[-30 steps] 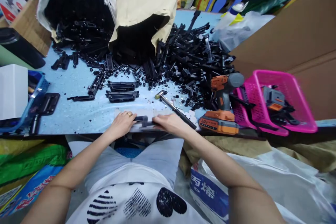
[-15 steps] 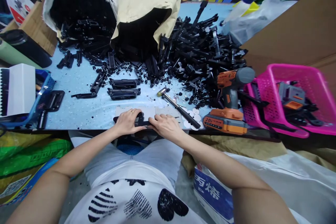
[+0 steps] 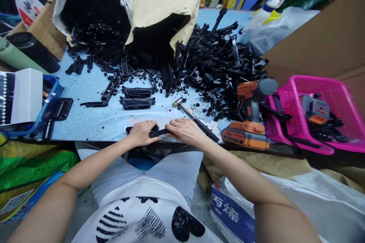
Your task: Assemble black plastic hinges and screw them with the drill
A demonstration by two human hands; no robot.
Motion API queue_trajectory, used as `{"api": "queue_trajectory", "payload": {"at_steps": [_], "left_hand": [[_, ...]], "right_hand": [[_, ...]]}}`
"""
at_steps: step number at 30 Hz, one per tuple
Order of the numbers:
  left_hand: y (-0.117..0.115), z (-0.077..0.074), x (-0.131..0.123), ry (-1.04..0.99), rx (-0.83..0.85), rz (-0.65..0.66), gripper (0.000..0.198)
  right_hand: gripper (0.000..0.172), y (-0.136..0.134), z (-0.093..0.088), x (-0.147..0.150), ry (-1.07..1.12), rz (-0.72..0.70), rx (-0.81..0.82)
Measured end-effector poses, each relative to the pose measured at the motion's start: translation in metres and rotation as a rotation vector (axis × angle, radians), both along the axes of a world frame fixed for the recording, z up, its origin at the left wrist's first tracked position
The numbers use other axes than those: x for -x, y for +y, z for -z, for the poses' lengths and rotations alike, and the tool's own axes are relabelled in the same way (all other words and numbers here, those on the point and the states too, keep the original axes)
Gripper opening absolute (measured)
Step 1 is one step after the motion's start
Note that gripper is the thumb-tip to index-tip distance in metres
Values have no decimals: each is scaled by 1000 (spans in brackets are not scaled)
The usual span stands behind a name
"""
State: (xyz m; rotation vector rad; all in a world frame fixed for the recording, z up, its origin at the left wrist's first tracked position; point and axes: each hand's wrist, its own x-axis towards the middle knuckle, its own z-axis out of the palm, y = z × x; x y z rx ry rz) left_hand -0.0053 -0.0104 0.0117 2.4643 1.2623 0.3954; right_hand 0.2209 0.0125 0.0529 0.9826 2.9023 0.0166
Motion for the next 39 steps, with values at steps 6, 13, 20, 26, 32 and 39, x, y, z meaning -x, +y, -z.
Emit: {"api": "queue_trajectory", "payload": {"at_steps": [6, 13, 20, 26, 32, 39], "left_hand": [[117, -22, -2, -69, 18, -286, 39], [255, 3, 12, 154, 140, -652, 35], [216, -10, 13, -80, -114, -556, 27], [53, 6, 59, -484, -314, -527, 25], [-16, 45, 69, -473, -439, -607, 21], [-12, 46, 70, -336, -429, -312, 24]], "right_hand": [[37, 5, 48, -13, 205, 11, 21], [35, 27, 52, -11, 238, 221, 80], [29, 150, 48, -30, 146, 916, -7], [29, 156, 53, -32, 175, 938, 35], [18, 106, 26, -20, 350, 735, -23], [14, 51, -1, 8, 473, 520, 50]]}}
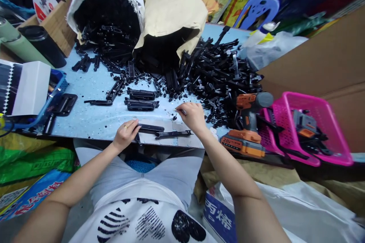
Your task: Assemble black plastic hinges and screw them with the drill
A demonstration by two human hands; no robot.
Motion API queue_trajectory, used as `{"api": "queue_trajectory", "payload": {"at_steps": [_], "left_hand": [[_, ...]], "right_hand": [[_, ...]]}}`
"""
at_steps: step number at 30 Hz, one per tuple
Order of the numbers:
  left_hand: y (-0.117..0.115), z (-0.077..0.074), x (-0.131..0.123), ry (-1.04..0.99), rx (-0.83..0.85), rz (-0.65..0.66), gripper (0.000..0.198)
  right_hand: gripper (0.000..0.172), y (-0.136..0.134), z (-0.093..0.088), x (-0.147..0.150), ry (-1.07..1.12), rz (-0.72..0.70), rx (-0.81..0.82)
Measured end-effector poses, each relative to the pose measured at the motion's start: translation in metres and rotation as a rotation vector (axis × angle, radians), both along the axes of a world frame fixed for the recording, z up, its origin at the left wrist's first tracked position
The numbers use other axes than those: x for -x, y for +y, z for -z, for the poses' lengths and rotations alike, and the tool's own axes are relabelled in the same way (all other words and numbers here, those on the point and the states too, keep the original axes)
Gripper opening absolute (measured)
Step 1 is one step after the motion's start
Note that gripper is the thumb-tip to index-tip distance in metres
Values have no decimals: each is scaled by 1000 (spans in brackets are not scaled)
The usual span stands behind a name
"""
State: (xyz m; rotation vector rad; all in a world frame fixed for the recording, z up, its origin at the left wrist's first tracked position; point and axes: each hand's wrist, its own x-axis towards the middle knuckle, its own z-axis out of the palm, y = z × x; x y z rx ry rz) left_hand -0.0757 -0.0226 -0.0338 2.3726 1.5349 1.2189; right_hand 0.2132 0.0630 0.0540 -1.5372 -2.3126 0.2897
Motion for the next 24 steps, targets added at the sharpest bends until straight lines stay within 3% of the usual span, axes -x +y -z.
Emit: {"api": "queue_trajectory", "payload": {"at_steps": [3, 6, 11, 15, 18, 21, 24], "left_hand": [[0, 1, 1, -7, 1, -19, 22], [2, 0, 3, -17, 2, -61, 21], [-1, -5, 2, 30, 13, -25, 21], [-4, -10, -5, 67, 56, -79, 24], [-8, -15, -12, 59, 98, -242, 42], [-22, -27, -21, 198, 365, -439, 42], [-33, -42, -32, 399, 709, -405, 38]], "right_hand": [[17, -16, -1, 8, 201, -108, 242], [13, -25, 0, 17, 207, -166, 373], [10, -36, -7, 36, -95, -225, 231], [16, -44, -7, 38, -328, -393, 204], [19, -48, -2, 31, -314, -425, 173], [34, -54, 6, 41, -174, -442, -8], [37, -56, 18, 70, -83, -622, -157]]}}
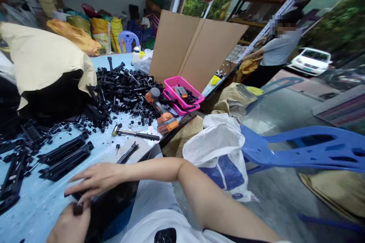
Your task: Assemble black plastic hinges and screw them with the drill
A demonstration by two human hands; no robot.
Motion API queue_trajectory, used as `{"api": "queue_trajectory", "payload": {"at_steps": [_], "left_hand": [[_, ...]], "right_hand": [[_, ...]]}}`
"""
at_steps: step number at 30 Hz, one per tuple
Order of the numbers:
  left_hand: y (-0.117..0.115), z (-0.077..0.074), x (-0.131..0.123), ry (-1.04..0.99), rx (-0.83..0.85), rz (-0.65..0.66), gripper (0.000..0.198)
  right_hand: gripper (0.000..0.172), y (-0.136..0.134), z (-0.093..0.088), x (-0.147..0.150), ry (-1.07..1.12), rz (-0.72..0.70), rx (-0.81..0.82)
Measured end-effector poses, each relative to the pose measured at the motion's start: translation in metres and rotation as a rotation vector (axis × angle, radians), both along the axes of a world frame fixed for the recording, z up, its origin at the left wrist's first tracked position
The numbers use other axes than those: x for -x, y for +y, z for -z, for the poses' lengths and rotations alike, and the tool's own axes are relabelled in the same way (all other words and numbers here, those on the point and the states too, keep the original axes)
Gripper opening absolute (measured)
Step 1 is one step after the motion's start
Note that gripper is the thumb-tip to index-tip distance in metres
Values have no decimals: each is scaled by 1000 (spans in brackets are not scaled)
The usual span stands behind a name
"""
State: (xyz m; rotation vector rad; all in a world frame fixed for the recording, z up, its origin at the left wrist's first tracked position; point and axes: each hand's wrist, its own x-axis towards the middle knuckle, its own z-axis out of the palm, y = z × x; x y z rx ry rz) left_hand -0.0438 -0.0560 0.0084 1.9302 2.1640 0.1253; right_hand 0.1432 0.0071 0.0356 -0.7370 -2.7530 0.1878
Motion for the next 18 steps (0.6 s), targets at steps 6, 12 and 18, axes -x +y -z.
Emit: {"api": "queue_trajectory", "payload": {"at_steps": [6, 12, 18], "left_hand": [[3, -18, -18, 62, 366, 42, 48], [1, -6, -28, 30, 338, 43, 54], [2, -4, -34, -7, 280, 17, 56]], "right_hand": [[38, 4, 23, 28, -36, -44, -20], [32, 6, 36, 22, -195, -179, -196], [33, 10, 34, 32, -99, -73, -141]]}}
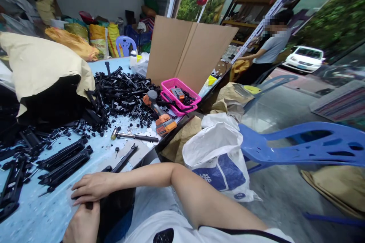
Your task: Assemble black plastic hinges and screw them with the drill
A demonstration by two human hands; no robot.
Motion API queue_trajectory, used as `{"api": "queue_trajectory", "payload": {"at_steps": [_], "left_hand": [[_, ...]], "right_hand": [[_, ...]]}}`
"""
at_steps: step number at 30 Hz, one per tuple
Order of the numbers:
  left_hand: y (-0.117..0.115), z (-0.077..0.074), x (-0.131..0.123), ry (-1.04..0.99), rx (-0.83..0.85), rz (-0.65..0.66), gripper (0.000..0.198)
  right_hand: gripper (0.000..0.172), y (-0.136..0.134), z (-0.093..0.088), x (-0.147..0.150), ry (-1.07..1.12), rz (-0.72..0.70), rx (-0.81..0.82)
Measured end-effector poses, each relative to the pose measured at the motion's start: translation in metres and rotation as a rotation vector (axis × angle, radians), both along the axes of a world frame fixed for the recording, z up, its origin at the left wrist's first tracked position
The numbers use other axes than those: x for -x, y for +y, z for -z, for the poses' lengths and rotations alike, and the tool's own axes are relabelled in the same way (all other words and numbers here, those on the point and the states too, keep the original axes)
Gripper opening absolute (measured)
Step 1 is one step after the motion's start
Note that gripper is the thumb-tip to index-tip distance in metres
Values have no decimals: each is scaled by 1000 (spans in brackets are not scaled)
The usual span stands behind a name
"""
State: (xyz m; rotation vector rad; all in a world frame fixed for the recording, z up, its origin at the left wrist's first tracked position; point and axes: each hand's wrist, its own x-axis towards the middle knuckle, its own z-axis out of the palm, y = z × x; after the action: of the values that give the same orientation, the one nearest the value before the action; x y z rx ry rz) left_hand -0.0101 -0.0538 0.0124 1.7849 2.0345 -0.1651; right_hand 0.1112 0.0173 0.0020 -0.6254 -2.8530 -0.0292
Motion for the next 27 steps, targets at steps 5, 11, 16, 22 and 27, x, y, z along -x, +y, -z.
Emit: {"api": "queue_trajectory", "payload": {"at_steps": [5, 11, 16, 22, 27], "left_hand": [[-5, 1, 0, -9, -43, -7, 63], [-11, 6, 0, -12, -75, -11, 60], [-14, 5, -2, -21, -153, -34, 51], [-13, 7, -1, -45, -188, -57, 45], [-13, 13, 1, -85, -209, -97, 41]], "right_hand": [[47, 23, 7, 49, 116, 321, 238], [16, 35, 11, 78, 13, 203, 281], [40, 29, -22, 36, 349, 272, 361], [30, 54, -36, -12, 574, 647, 470], [25, 56, -19, 43, 224, 393, 434]]}}
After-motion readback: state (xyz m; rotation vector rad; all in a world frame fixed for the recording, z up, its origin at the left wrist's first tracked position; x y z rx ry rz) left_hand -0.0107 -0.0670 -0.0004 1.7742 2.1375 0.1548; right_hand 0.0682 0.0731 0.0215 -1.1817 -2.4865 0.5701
